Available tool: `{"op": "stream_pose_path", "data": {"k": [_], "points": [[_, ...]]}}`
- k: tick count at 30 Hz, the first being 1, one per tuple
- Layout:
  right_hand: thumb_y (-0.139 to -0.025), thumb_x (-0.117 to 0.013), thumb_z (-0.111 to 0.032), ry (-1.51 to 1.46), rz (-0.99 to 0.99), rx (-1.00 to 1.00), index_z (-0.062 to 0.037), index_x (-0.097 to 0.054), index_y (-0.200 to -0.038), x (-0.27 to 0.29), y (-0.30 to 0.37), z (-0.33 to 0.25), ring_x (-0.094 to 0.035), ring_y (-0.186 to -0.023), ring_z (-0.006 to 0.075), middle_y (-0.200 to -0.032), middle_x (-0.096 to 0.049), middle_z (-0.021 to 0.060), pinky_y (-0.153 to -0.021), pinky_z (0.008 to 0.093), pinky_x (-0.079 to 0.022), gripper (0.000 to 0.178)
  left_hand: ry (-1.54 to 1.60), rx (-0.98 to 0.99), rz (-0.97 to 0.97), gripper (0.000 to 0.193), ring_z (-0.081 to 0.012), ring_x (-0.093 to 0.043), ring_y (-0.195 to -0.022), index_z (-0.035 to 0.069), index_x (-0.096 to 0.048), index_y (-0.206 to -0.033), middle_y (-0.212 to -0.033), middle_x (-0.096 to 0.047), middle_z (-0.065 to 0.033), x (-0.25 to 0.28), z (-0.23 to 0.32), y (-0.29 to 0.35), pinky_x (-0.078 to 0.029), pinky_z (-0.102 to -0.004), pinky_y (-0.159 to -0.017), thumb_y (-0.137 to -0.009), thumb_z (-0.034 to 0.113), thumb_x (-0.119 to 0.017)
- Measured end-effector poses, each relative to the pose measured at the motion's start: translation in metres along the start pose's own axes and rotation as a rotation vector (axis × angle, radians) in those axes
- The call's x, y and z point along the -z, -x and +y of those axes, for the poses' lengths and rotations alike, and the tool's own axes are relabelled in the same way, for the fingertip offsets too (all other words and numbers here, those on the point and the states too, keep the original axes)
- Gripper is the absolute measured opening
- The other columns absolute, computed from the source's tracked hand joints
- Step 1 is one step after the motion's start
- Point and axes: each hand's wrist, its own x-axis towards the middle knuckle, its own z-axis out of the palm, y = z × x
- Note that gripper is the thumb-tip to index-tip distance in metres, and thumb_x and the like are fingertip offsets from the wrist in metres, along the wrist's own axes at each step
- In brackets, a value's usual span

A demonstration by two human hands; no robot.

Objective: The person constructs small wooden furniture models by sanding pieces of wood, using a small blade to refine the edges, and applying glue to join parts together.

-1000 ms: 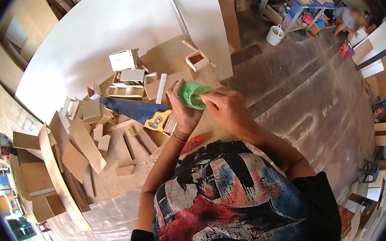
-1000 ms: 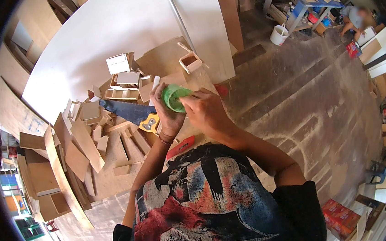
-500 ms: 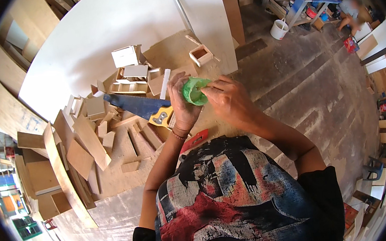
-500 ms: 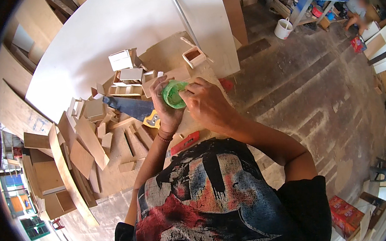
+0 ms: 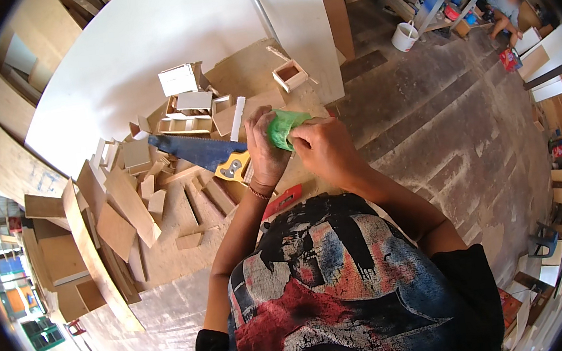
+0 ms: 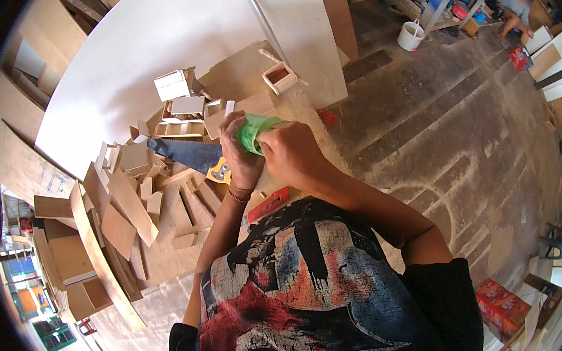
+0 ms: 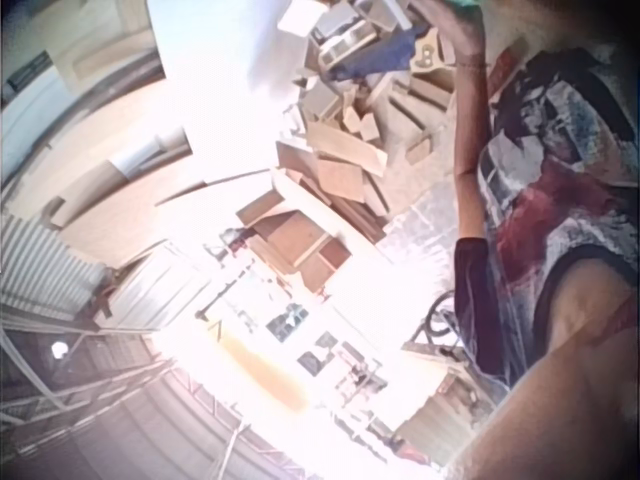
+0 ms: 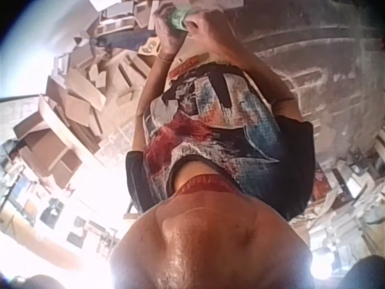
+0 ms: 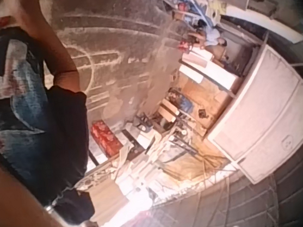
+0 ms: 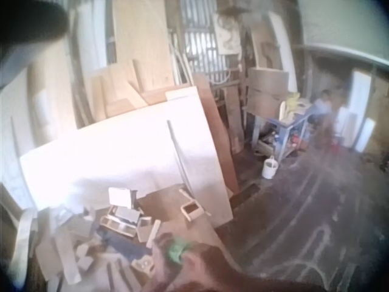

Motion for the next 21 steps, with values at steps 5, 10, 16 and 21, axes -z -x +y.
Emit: {"op": "stream_pose_path", "data": {"k": [5, 10, 16, 21], "points": [[-0.069, -0.062, -0.006, -0.272, 0.027, -0.281, -0.0021, -0.064, -0.074, 0.0, 0.004, 0.003, -0.061, -0.063, 0.0323, -0.067, -0.059, 0.0185, -0.057, 0.0379, -0.047, 0.006, 0.016, 0.026, 0.023, 0.063, -0.0348, -0.05, -0.096, 0.003, -0.042, -0.109, -0.108, -0.049, -0.0201, -0.001, 0.003, -0.001, -0.044, -0.0397, -0.081, -0.056, 0.001, -0.075], [-0.069, -0.062, -0.005, -0.16, 0.131, -0.146, -0.0016, -0.064, -0.077, 0.004, -0.002, -0.004, -0.061, -0.066, 0.0311, -0.07, -0.06, 0.0176, -0.059, 0.0368, -0.047, 0.009, 0.073, 0.082, 0.069, 0.062, -0.0349, -0.049, -0.096, 0.003, -0.041, -0.109, -0.106, -0.048, -0.0199, -0.008, 0.003, -0.004, -0.042, -0.0398, -0.084, -0.057, 0.002, -0.074], [-0.068, -0.062, -0.001, 0.124, 0.138, 0.065, -0.0027, -0.061, -0.073, -0.001, 0.001, 0.0, -0.057, -0.066, 0.0307, -0.068, -0.057, 0.0122, -0.058, 0.0384, -0.045, 0.005, 0.01, 0.091, 0.011, 0.058, -0.0364, -0.048, -0.1, 0.001, -0.042, -0.109, -0.109, -0.047, -0.0205, -0.012, 0.003, 0.002, -0.041, -0.0409, -0.086, -0.059, 0.0, -0.072], [-0.071, -0.06, -0.007, -0.165, 0.062, -0.196, 0.0004, -0.062, -0.071, 0.007, 0.005, 0.02, -0.059, -0.059, 0.0326, -0.064, -0.06, 0.0159, -0.054, 0.0343, -0.045, 0.008, -0.059, -0.001, -0.068, 0.057, -0.0377, -0.048, -0.101, -0.001, -0.044, -0.109, -0.111, -0.046, -0.0212, -0.016, -0.001, -0.002, -0.042, -0.0426, -0.086, -0.057, -0.007, -0.066]]}}
